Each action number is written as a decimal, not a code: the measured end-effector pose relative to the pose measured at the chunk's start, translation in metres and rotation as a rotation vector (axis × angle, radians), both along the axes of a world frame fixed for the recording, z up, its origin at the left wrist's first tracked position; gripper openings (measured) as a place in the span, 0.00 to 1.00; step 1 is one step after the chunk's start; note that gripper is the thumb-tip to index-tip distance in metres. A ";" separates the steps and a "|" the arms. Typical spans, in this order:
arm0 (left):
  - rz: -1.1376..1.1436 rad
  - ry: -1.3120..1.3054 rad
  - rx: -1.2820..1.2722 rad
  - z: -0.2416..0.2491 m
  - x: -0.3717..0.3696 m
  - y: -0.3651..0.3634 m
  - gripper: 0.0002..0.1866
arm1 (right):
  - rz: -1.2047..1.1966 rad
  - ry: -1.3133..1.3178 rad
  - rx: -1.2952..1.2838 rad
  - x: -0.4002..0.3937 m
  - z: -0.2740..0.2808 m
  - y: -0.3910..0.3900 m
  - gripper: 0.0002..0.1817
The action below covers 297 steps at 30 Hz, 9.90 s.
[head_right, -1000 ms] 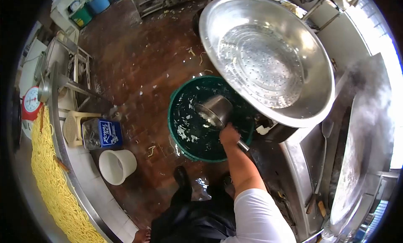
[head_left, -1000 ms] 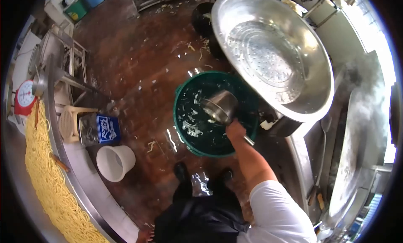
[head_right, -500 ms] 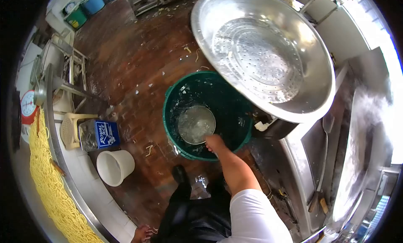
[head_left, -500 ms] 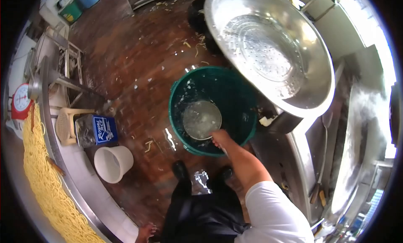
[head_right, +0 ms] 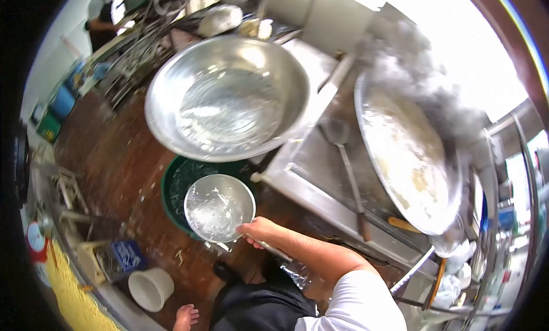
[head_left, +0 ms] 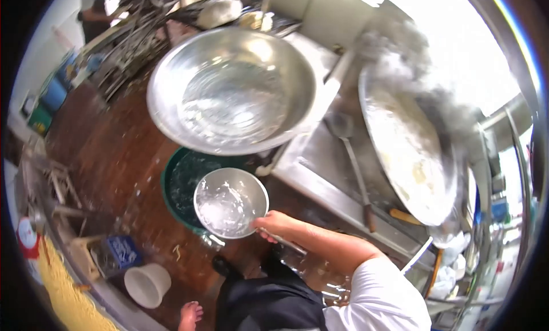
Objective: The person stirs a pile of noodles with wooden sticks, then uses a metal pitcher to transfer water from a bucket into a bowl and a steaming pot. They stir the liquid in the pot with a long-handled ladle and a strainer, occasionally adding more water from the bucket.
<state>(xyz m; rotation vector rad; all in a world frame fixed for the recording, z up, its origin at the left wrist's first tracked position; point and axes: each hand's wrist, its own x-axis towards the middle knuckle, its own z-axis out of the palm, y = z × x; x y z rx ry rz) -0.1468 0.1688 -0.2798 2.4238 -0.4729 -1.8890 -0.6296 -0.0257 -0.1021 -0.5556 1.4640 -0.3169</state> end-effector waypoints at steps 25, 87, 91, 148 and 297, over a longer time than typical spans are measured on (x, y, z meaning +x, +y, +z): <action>-0.309 0.081 -0.032 0.030 -0.135 -0.083 0.28 | -1.109 -0.815 -0.408 -0.358 0.122 0.119 0.16; 0.715 0.462 0.407 -0.066 0.101 0.219 0.14 | 0.119 0.165 0.108 0.096 -0.255 -0.096 0.19; 0.280 0.037 0.214 0.001 0.046 0.107 0.10 | 0.131 0.076 0.008 0.064 -0.176 -0.062 0.21; -0.021 0.205 -0.098 0.008 -0.057 -0.047 0.12 | 0.011 -0.422 -0.310 -0.063 0.106 -0.005 0.20; -2.086 0.752 -1.104 0.229 -0.091 -0.754 0.15 | -1.939 -0.612 -0.043 0.352 -0.258 -0.222 0.10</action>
